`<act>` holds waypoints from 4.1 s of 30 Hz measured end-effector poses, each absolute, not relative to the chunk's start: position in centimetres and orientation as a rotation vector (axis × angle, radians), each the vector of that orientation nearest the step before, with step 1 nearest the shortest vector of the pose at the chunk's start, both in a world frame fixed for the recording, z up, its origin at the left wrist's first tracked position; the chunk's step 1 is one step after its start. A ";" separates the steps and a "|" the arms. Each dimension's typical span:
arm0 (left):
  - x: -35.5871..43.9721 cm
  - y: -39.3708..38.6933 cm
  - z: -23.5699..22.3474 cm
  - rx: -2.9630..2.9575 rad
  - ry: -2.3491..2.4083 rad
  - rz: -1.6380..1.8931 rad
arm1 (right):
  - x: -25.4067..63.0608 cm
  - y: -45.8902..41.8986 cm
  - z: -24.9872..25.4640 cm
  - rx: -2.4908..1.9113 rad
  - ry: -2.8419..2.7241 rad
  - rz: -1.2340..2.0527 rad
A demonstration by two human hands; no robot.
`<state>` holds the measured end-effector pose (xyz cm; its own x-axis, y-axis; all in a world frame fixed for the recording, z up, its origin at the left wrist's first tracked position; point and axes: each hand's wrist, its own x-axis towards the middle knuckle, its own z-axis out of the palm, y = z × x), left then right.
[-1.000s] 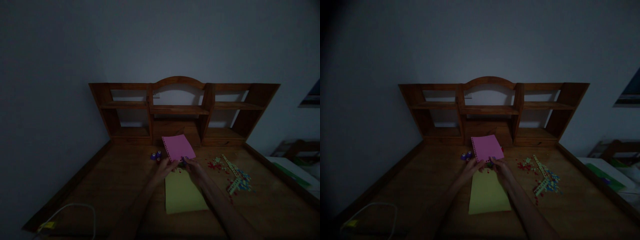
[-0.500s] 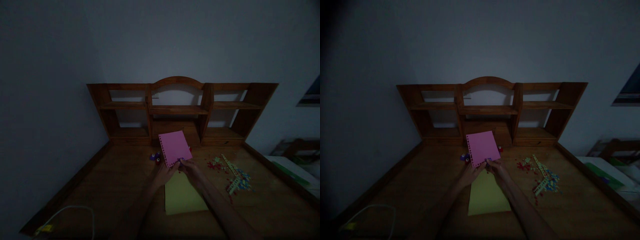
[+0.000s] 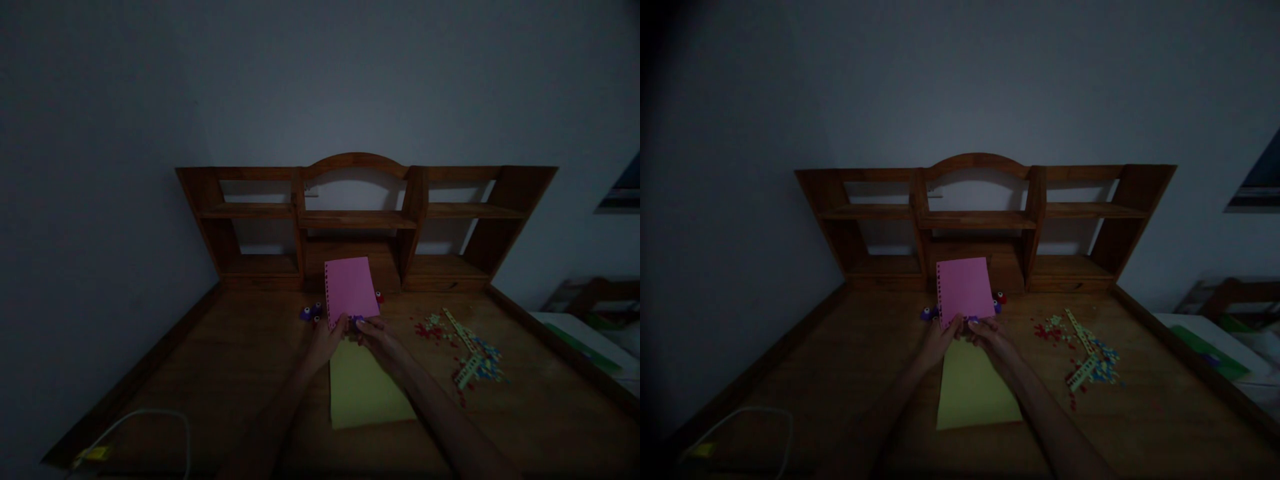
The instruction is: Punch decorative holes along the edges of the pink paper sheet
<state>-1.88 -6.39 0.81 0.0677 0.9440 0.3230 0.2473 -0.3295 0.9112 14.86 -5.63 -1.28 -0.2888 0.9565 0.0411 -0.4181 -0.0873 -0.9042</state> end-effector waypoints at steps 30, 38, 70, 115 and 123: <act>-1.9 -5.9 0.4 1.580 1.139 1.339 | 15.1 -6.1 -0.4 -0.770 -0.978 1.608; -1.8 -5.7 0.2 1.565 1.130 1.382 | 14.9 -6.5 0.4 -0.783 -0.911 1.614; -2.0 -5.2 -0.9 1.567 1.063 1.318 | 15.4 -6.3 0.4 -0.811 -0.857 1.602; -1.5 -6.1 0.8 1.401 1.089 1.524 | 15.0 -6.6 0.5 -0.780 -0.940 1.659; -1.6 -5.9 0.2 1.401 1.104 1.499 | 15.0 -6.6 0.5 -0.786 -0.968 1.623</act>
<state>-1.64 -5.93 0.18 -0.0777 0.9478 0.3093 0.0141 -0.3092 0.9509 15.02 -6.56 0.46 -0.2431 0.9697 -0.0240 -0.4399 -0.1322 -0.8883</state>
